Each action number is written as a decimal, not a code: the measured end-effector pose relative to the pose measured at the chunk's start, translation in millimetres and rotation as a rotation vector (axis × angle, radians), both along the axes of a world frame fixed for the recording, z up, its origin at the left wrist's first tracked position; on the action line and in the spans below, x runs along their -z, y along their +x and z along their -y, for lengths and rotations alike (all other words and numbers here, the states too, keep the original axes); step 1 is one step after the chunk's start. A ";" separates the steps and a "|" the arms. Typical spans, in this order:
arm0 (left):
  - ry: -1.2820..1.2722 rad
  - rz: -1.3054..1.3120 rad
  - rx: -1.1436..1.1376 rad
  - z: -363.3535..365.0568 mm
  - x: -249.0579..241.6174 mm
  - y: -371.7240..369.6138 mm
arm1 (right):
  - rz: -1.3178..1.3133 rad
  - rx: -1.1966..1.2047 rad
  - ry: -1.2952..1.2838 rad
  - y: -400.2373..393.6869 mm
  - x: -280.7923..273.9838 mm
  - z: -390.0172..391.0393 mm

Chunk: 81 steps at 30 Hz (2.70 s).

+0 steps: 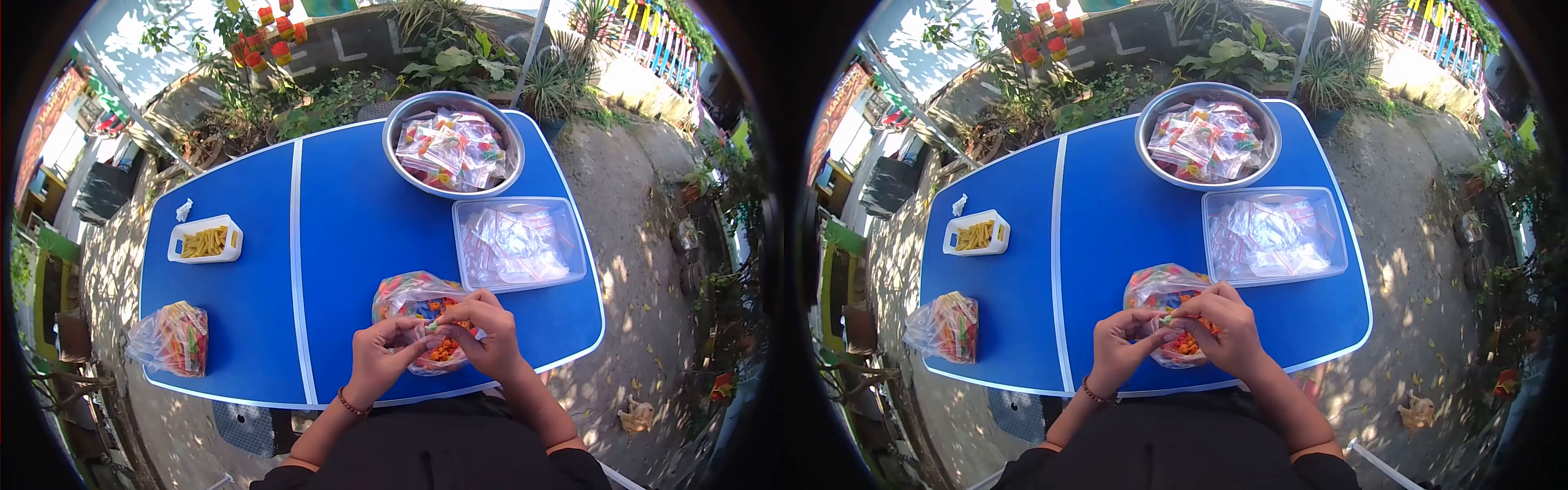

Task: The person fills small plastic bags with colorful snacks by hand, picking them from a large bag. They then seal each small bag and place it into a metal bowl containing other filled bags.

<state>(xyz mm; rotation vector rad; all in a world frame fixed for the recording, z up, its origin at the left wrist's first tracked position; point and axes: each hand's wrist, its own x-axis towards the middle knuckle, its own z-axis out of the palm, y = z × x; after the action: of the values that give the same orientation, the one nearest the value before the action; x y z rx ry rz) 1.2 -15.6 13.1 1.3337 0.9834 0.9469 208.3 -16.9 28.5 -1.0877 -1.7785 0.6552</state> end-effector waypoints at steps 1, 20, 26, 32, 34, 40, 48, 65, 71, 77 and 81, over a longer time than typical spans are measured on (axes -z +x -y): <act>0.013 0.011 0.020 -0.4 -1.6 1.1 | 0.042 -0.012 0.016 0.7 -3.1 0.0; -0.009 0.194 -0.064 0.4 14.2 3.7 | -0.136 0.020 -0.135 2.8 -1.9 4.5; 0.195 0.093 -0.117 2.4 6.9 7.8 | -0.043 0.033 -0.012 3.2 -4.7 5.6; 0.331 0.090 -0.109 0.5 5.5 11.0 | -0.030 0.057 0.146 0.4 -4.9 3.4; 0.394 0.022 -0.082 -0.1 7.6 7.9 | -0.024 0.048 0.158 -2.3 -7.4 4.0; 0.515 -0.046 -0.088 0.2 2.9 13.4 | -0.023 -0.005 0.163 -9.5 -3.6 8.0; 0.570 -0.217 -0.015 -2.2 -11.2 9.7 | 0.114 -0.046 0.209 -8.7 -16.9 9.6; 0.815 -0.265 -0.093 -0.4 -6.1 12.5 | 0.223 -0.037 0.178 7.9 -20.9 18.0; 0.701 -0.145 -0.086 -1.7 -3.6 17.8 | 0.142 -0.038 0.103 8.6 -35.2 17.7; 0.723 -0.163 -0.086 -12.9 -5.6 22.7 | 0.133 -0.042 0.073 16.2 -23.5 10.4; 0.641 -0.147 -0.130 -19.9 -9.9 26.5 | 0.109 0.001 0.061 21.4 -23.7 0.3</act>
<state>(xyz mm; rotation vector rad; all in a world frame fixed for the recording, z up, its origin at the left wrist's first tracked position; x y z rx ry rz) 27.7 4.2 23.0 1.9080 0.9178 1.3473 229.8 -17.3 52.3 -1.1009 -1.8787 0.5463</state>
